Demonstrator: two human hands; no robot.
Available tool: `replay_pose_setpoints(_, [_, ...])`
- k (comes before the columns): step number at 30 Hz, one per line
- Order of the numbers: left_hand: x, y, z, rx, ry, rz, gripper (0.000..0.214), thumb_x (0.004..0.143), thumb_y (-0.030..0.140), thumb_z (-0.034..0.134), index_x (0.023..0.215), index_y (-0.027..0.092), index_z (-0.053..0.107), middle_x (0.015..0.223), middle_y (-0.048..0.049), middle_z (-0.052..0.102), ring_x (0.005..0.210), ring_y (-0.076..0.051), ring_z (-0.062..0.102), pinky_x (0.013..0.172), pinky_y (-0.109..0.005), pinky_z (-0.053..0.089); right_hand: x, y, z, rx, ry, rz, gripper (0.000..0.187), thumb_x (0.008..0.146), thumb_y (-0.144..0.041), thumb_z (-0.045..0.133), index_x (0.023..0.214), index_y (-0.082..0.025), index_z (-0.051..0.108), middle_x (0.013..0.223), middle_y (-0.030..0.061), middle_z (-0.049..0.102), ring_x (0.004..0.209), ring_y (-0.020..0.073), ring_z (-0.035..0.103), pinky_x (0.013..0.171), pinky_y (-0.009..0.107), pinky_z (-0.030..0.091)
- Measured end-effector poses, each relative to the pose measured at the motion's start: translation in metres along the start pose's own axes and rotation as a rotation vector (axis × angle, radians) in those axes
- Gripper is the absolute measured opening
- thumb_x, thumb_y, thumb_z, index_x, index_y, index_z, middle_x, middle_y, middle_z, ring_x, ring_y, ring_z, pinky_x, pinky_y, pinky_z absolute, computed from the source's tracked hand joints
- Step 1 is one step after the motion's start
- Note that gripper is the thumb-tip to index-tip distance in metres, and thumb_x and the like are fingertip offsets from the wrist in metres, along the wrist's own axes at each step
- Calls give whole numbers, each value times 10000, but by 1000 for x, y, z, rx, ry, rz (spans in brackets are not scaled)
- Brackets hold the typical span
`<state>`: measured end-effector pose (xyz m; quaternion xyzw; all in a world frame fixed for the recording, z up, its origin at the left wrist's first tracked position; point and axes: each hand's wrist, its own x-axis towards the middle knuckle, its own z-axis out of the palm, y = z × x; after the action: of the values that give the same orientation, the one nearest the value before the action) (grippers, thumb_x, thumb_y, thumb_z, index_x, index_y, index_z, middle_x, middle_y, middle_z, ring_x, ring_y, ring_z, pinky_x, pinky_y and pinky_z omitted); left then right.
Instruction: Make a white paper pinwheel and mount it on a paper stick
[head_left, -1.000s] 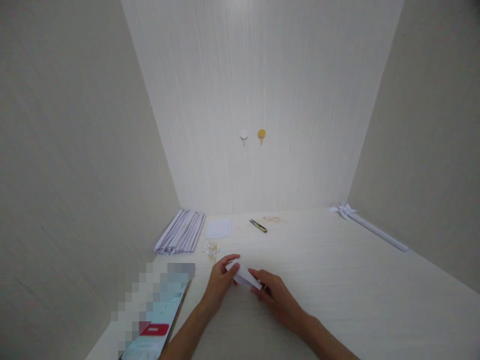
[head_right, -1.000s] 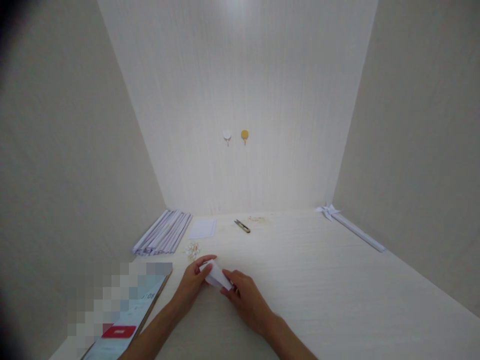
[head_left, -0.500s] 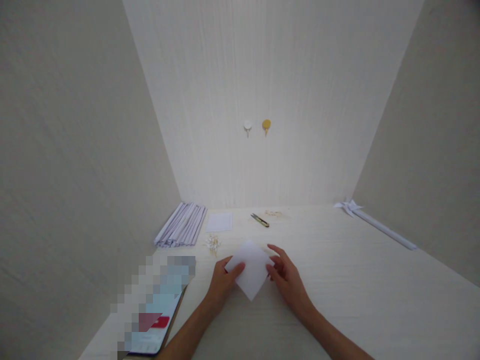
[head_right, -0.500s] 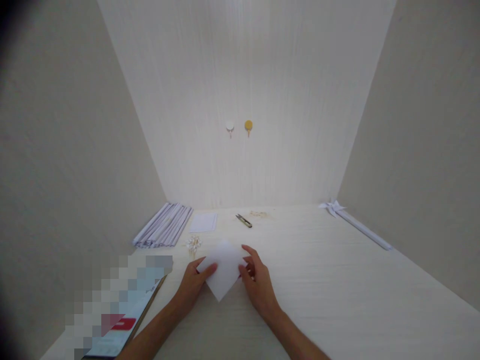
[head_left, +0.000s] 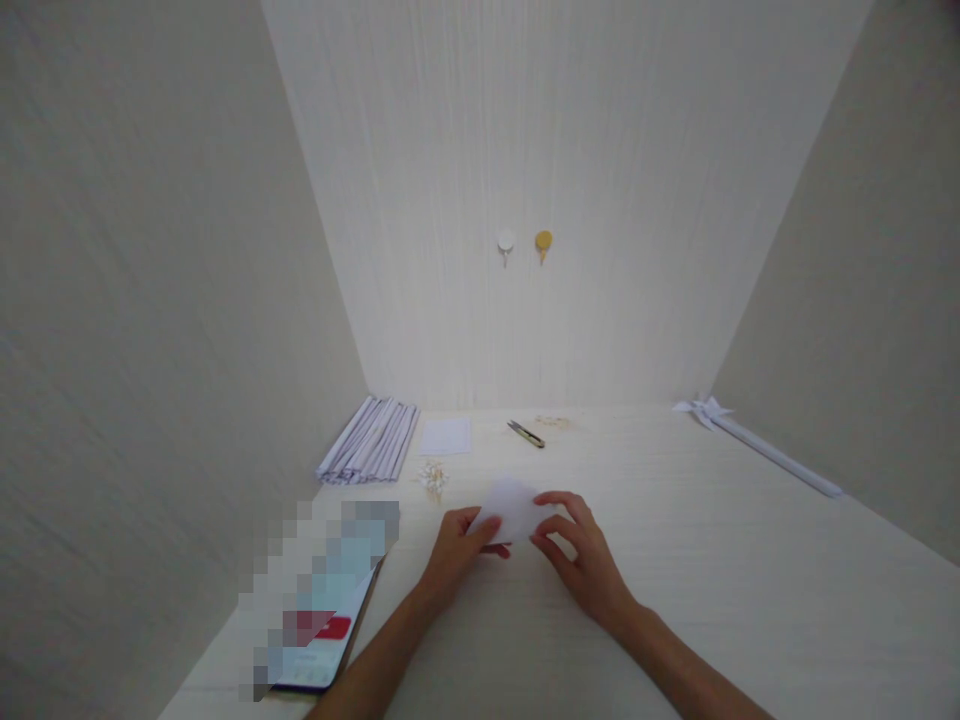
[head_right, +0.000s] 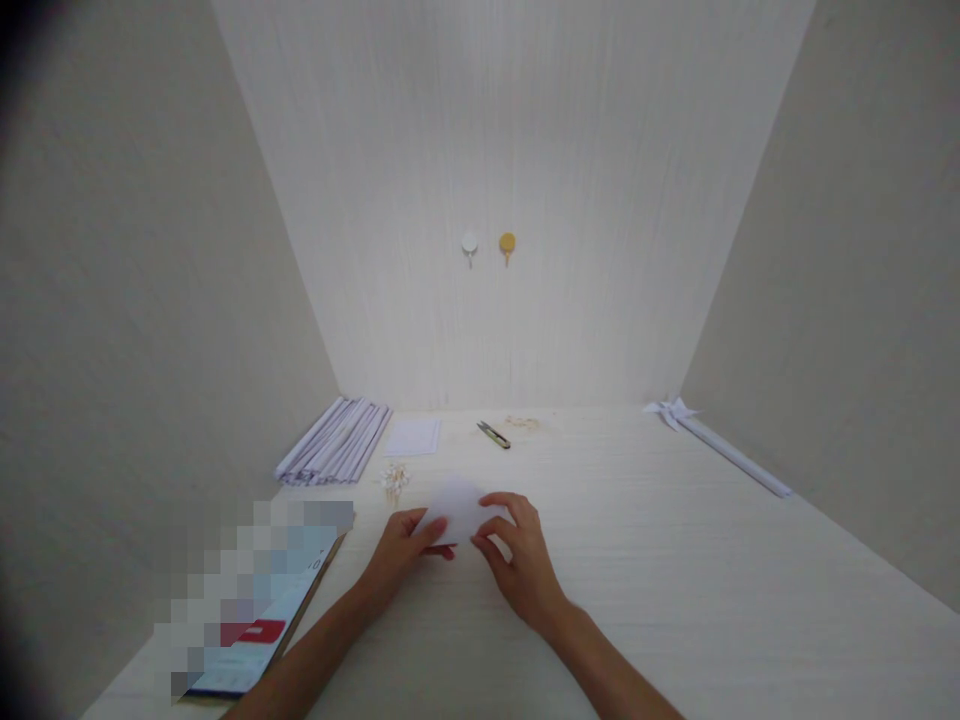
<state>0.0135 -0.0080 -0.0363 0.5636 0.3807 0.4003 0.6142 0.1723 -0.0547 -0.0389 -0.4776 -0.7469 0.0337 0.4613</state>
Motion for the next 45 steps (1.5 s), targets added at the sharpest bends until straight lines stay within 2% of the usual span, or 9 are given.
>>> replay_pose_setpoints(7, [0,-1,-6,219,-256,-82,346,623,427,530,557,93,588,481,-29,584,419,-113,511,457,-222,396,5,7,0,337,-92,255,143,706,-233,508,578,-171,506,930,65,513,883,184,477,761,297,364])
replay_pose_setpoints(11, [0,-1,-8,40,-171,-75,416,616,488,513,581,79,587,489,-40,564,426,-114,500,453,-236,394,7,10,5,478,-122,420,177,669,-283,535,543,-162,510,566,-11,493,565,130,468,543,243,362])
replay_pose_setpoints(14, [1,-1,-8,-202,-101,-35,535,625,573,435,737,79,606,509,-33,532,459,-111,479,460,-248,400,7,8,8,579,-63,600,211,644,-342,550,564,-149,524,505,-27,471,474,105,419,457,225,314])
replay_pose_setpoints(16, [1,-2,-5,-246,-81,16,528,569,561,514,819,105,598,554,-22,529,510,-108,467,483,-245,407,6,5,10,647,-5,673,249,630,-386,556,568,-149,516,491,-31,469,452,97,409,438,219,301])
replay_pose_setpoints(19, [0,-4,1,-167,-79,65,394,522,389,652,806,123,593,668,-36,572,643,-132,496,601,-256,416,4,-2,14,684,39,683,268,612,-400,577,555,-154,490,489,-32,467,454,92,409,435,214,307])
replay_pose_setpoints(22, [0,-7,7,-215,-78,37,309,593,312,616,829,118,571,727,-49,594,680,-142,515,681,-284,401,0,-8,21,697,-26,650,260,621,-382,575,546,-159,464,478,-40,447,449,86,403,421,204,306])
replay_pose_setpoints(29, [1,-10,9,-256,76,-51,312,593,368,598,751,104,547,583,-1,533,504,-88,451,476,-212,355,-3,-15,22,666,-278,557,296,663,-375,524,484,-150,453,457,-36,458,409,67,390,398,192,303])
replay_pose_setpoints(36, [-4,1,12,-146,0,-100,290,581,380,603,655,110,525,517,19,502,435,-64,435,413,-181,322,4,-9,15,770,-55,610,245,693,-381,492,589,-165,440,477,-44,482,377,56,383,369,182,309])
replay_pose_setpoints(45, [-10,2,14,-109,-127,-90,430,691,549,354,812,148,452,619,-39,591,385,-109,510,359,-216,378,4,-6,15,722,-32,642,192,688,-320,494,583,-163,463,463,-46,484,360,54,381,352,183,300])
